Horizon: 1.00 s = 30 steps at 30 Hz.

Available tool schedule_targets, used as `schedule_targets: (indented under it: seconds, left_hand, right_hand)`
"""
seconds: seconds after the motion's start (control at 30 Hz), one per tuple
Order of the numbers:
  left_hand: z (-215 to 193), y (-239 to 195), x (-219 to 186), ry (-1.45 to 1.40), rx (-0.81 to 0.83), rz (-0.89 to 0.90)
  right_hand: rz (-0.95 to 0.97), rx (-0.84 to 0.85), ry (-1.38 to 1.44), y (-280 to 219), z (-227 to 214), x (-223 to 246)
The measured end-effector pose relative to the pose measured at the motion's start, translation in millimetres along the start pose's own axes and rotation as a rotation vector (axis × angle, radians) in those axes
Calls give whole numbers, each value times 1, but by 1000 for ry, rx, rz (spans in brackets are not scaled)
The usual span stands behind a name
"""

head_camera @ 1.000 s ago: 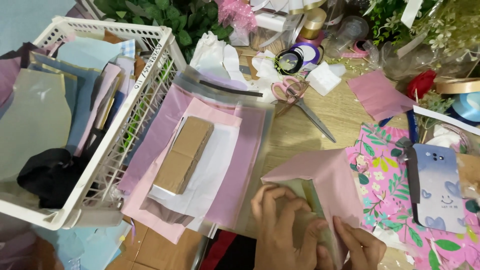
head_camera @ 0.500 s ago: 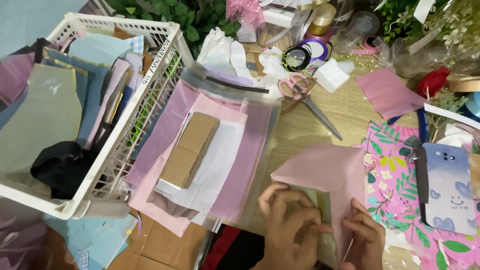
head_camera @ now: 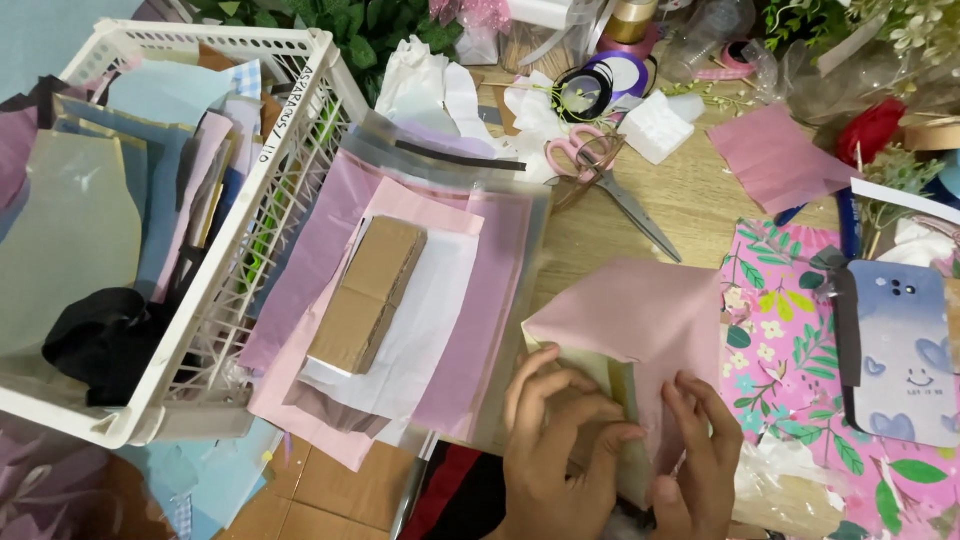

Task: Wrapping a rectangular box with pink and beige decorative paper at a design station.

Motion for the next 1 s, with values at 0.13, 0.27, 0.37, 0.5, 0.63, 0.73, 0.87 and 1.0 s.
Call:
schedule_targets:
  seconds: [0.13,0.27,0.37,0.5,0.63,0.73,0.87,1.0]
  left_hand:
    - [-3,-3,-1,51,32,-50]
    - [3,-1,4,-41,126,-98]
    - [4,1,0,-78,96,-66]
    - [14,1,-9,-108,90,168]
    - [19,3,2,-135,168,220]
    - [12,4,3,-179,161,274]
    - [8,7,6,-293,195,289]
    - [8,13,13,-261,200,269]
  right_hand:
    - [-58,-39,57,0,2,9]
    - [-3,-105,58,4,3,16]
    - [39,-197,71,5,4,30]
    - [66,-296,39,-3,6,19]
    - [58,-250,7,-1,6,16]
    - [109,-156,-28,12,4,20]
    - [138,-123,50,21,-11,0]
    - [6,-67,196,23,-30,22]
Point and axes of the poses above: each hand's wrist, its own y-axis towards the middle knuckle, its own z-axis out of the palm, x = y × z, the point moved 10 cm from there along y, towards the middle knuckle, and after that the axes turned 14 degrees about x, right-handed, at the moved point
